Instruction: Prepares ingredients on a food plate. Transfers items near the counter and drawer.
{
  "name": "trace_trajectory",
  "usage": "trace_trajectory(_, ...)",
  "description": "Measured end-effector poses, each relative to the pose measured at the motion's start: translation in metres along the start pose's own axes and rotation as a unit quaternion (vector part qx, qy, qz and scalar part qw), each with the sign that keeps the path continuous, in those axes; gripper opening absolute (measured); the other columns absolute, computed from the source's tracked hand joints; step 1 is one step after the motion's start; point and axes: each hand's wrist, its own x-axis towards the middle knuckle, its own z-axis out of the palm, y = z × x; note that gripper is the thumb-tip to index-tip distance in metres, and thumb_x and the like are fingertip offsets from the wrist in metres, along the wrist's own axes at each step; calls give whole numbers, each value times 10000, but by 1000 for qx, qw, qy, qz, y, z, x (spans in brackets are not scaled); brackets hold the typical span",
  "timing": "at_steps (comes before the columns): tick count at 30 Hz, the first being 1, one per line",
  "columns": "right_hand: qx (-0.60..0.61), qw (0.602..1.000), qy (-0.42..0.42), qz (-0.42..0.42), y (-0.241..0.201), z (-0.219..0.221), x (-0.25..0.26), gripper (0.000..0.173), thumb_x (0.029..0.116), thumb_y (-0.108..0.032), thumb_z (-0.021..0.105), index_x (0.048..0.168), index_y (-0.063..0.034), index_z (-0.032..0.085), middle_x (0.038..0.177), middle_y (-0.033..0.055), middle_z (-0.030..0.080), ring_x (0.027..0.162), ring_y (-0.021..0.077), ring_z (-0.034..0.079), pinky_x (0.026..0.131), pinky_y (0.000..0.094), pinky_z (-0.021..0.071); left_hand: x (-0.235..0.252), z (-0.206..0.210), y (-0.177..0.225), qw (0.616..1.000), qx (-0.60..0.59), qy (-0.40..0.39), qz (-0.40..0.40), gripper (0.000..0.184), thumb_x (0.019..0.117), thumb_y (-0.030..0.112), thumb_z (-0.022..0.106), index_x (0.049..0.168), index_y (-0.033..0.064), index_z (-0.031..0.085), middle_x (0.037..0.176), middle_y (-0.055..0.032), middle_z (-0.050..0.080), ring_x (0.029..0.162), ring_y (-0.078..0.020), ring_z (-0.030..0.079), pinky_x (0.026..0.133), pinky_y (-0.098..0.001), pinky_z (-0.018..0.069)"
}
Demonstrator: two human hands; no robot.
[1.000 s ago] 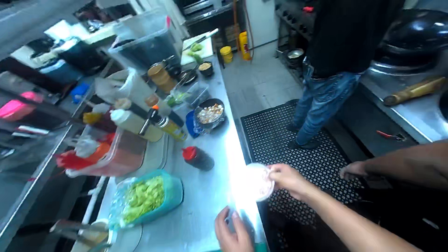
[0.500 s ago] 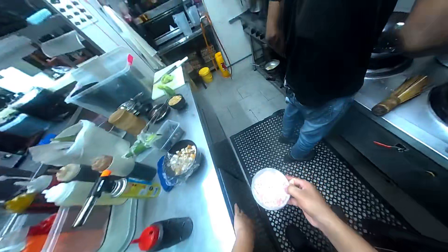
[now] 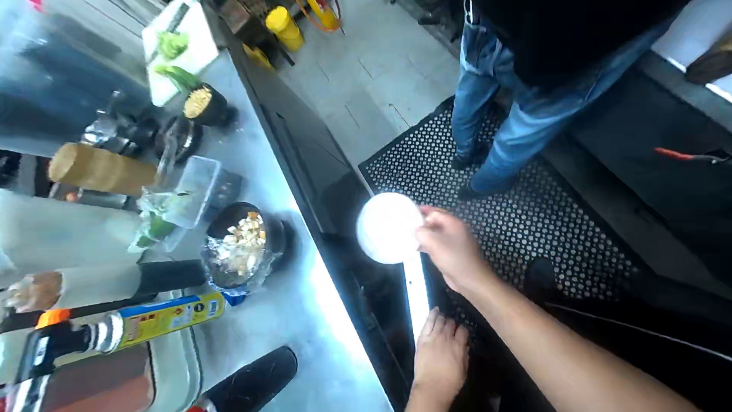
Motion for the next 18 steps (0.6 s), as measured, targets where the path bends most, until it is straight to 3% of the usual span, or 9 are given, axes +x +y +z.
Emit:
trace_trajectory(4, -70, 997, -34, -3, 41, 39, 41, 146, 868, -200, 700, 824, -81, 628, 1320, 86, 612, 1218, 211, 588, 932, 451, 537, -34, 14, 21, 995, -3, 70, 71, 227, 974, 287, 620, 1131, 240, 777, 1371, 49, 672, 1457, -193, 452, 1248, -546, 267)
trace_trajectory(7, -91, 992, -51, 68, 89, 73, 55, 216, 853, -192, 764, 843, -22, 632, 1309, 158, 592, 1249, 277, 561, 988, 487, 510, -50, 19, 40, 990, -62, 94, 83, 213, 927, 203, 671, 1102, 226, 790, 1269, 53, 725, 1333, -186, 581, 1214, -544, 324)
trace_trajectory(8, -90, 990, -58, 93, 110, 84, 57, 228, 840, -186, 777, 847, -9, 634, 1262, 173, 597, 1208, 298, 573, 971, 498, 515, -50, 12, 47, 992, -85, 63, 62, 229, 911, 184, 679, 1105, 200, 799, 1216, 39, 749, 1270, -185, 629, 1196, -511, 358)
trace_trajectory(9, -91, 987, -68, 118, 133, 93, 60, 236, 832, -188, 789, 864, -1, 648, 1198, 181, 612, 1137, 314, 598, 935, 516, 529, -46, -6, 53, 993, -114, -33, 23, 270, 946, 177, 636, 1171, 156, 784, 1241, 6, 744, 1271, -192, 632, 1192, -465, 362)
trace_trajectory(11, -107, 975, -96, 171, 182, 109, 59, 225, 829, -196, 785, 903, -7, 689, 1068, 187, 660, 997, 332, 648, 851, 553, 547, -29, -43, 58, 940, -225, -249, -63, 368, 1019, 166, 554, 1346, 48, 673, 1388, -100, 661, 1357, -242, 560, 1207, -401, 324)
trace_trajectory(12, -130, 964, -128, 192, 205, 114, 58, 237, 837, -206, 784, 960, -12, 726, 1060, 196, 684, 986, 343, 668, 852, 573, 557, -24, -44, 56, 911, -278, -291, -90, 394, 1022, 190, 554, 1363, 15, 645, 1403, -141, 639, 1358, -268, 549, 1194, -404, 340)
trace_trajectory(15, -233, 898, -286, 239, 251, 115, 45, 264, 909, -232, 714, 1030, 2, 693, 1133, 220, 651, 1048, 369, 647, 872, 586, 539, -28, -30, 55, 874, -341, -337, -78, 372, 1034, 170, 540, 1341, -13, 642, 1370, -173, 649, 1310, -272, 584, 1138, -420, 409)
trace_trajectory(17, -234, 870, -340, 269, 270, 114, 31, 253, 949, -184, 641, 1119, 1, 667, 1125, 227, 668, 1040, 376, 661, 863, 594, 533, -32, -22, 56, 874, -368, -311, -59, 323, 995, 77, 537, 1272, -29, 667, 1259, -125, 705, 1184, -158, 644, 1051, -292, 473)
trace_trajectory(18, -208, 872, -336, 290, 273, 114, 24, 274, 963, -151, 614, 1192, -7, 658, 1155, 224, 671, 1071, 367, 659, 891, 585, 530, -32, -20, 56, 867, -381, -317, -52, 322, 994, 51, 537, 1273, -52, 661, 1267, -143, 701, 1189, -168, 642, 1062, -298, 464)
